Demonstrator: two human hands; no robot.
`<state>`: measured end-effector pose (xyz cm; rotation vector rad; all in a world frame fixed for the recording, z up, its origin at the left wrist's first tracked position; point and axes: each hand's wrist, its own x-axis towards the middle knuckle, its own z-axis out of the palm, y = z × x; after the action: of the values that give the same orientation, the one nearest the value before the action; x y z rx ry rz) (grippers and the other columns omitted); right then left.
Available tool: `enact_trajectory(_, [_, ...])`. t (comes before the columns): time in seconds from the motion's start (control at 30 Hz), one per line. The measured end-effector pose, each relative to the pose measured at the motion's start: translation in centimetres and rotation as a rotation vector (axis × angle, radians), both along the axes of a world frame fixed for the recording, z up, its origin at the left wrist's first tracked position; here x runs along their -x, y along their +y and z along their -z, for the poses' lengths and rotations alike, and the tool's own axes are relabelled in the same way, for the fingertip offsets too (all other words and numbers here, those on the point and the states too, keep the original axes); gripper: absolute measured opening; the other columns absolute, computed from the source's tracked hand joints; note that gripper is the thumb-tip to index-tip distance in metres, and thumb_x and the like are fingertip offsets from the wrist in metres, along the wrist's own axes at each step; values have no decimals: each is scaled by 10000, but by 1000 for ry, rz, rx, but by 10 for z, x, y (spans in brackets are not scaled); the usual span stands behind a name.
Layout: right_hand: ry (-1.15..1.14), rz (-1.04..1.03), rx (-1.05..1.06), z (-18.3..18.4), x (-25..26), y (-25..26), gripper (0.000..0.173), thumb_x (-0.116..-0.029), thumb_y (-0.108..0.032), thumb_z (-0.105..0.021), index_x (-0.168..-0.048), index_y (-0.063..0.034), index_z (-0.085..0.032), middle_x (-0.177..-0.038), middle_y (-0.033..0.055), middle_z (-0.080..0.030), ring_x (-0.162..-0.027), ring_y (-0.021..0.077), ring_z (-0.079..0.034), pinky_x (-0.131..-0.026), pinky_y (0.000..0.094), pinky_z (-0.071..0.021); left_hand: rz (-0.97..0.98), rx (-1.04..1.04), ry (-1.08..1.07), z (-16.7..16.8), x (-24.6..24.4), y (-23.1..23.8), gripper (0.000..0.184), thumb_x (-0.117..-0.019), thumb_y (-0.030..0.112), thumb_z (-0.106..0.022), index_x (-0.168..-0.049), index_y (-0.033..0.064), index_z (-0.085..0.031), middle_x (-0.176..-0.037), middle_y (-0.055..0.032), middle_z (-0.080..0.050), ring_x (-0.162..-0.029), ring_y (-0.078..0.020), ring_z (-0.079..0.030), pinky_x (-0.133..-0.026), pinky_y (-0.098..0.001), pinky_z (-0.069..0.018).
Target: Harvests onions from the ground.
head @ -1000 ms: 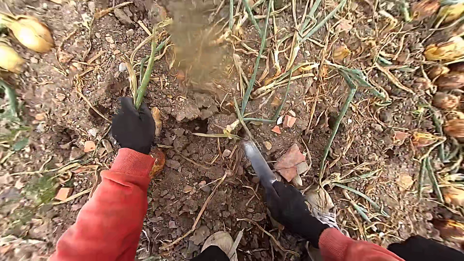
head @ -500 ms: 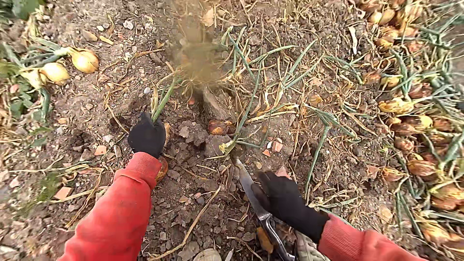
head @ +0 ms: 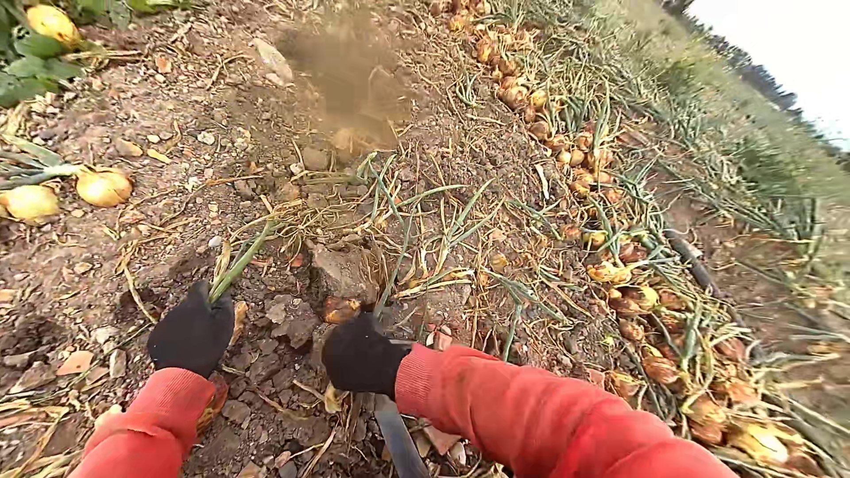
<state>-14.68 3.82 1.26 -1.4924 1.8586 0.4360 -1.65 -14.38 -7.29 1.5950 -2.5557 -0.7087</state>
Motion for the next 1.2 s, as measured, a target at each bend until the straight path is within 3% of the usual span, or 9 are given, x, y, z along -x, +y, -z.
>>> enact_trajectory(0.23, [-63,354,194,17,-17,25,417,-995,-212,-539,-1345,10,-587,-1322,252,-605,-1159,432,-631,-912,605,-507,-35,-4,2,-11,-2,8,457,-1104,330,-444,-1316,-55,-571,-1075,-356,-671,-1023,-556,-662,-837,-736,-482])
enact_trajectory(0.37, [111,651,429,18,38,20,561,-965,-430,-638,-1326,-3,-601,-1302,226,-600,-1177,396,-620,-915,567,-524,-51,-15,-37,-14,-7,13,448,-1105,342,-435,-1320,-26,-574,-1081,-324,-685,-1032,-521,-674,-857,-707,-495])
enact_trajectory(0.57, [250,596,457,53,61,-41,1200,-713,-597,-856,-1581,-1,-280,-1608,358,-241,-1463,589,-249,-1066,726,-372,-112,-89,-33,-18,-8,16,442,-1101,355,-445,-1323,-5,-573,-1060,-289,-696,-1015,-476,-689,-862,-659,-521])
enact_trajectory(0.67, [278,562,423,65,58,-67,1165,-711,-435,-892,-1551,74,-264,-1576,396,-229,-1346,610,-399,-968,717,-455,-94,-103,-47,-15,-8,13,401,-1102,337,-439,-1269,6,-593,-1040,-261,-703,-1004,-450,-696,-856,-641,-529])
enact_trajectory(0.8, [153,543,400,45,95,-90,947,-772,-370,-854,-1533,-58,-385,-1537,327,-334,-1084,503,-637,-818,638,-564,-88,-123,-58,-12,-7,8,423,-1102,363,-429,-1269,15,-603,-1038,-251,-706,-1006,-441,-695,-865,-642,-523])
enact_trajectory(0.93, [-102,646,453,39,159,-94,704,-881,-342,-785,-1445,-18,-516,-1438,304,-504,-1226,454,-589,-973,617,-518,-97,-147,-81,-17,-4,9,414,-1100,361,-436,-1252,19,-614,-1046,-254,-707,-1019,-444,-694,-863,-642,-521])
enact_trajectory(1.0, [-394,819,577,43,180,-83,501,-935,-146,-704,-1390,-10,-541,-1167,224,-666,-981,310,-680,-836,484,-573,-98,-154,-76,-20,-3,8,414,-1098,366,-440,-1251,25,-618,-1041,-250,-710,-1019,-445,-695,-860,-640,-524])
enact_trajectory(1.07, [-624,953,620,47,188,-67,435,-933,-71,-643,-1359,-49,-561,-1032,176,-687,-818,245,-671,-717,434,-568,-97,-163,-70,-21,-3,6,412,-1097,372,-437,-1242,31,-619,-1038,-247,-707,-1014,-440,-695,-855,-635,-527])
enact_trajectory(1.2, [-524,970,655,62,173,-27,497,-840,6,-719,-1316,-115,-643,-1261,169,-642,-945,287,-669,-758,479,-573,-179,-218,146,-25,-7,23,385,-1082,325,-499,-1254,7,-631,-1006,-245,-702,-976,-427,-687,-873,-628,-517])
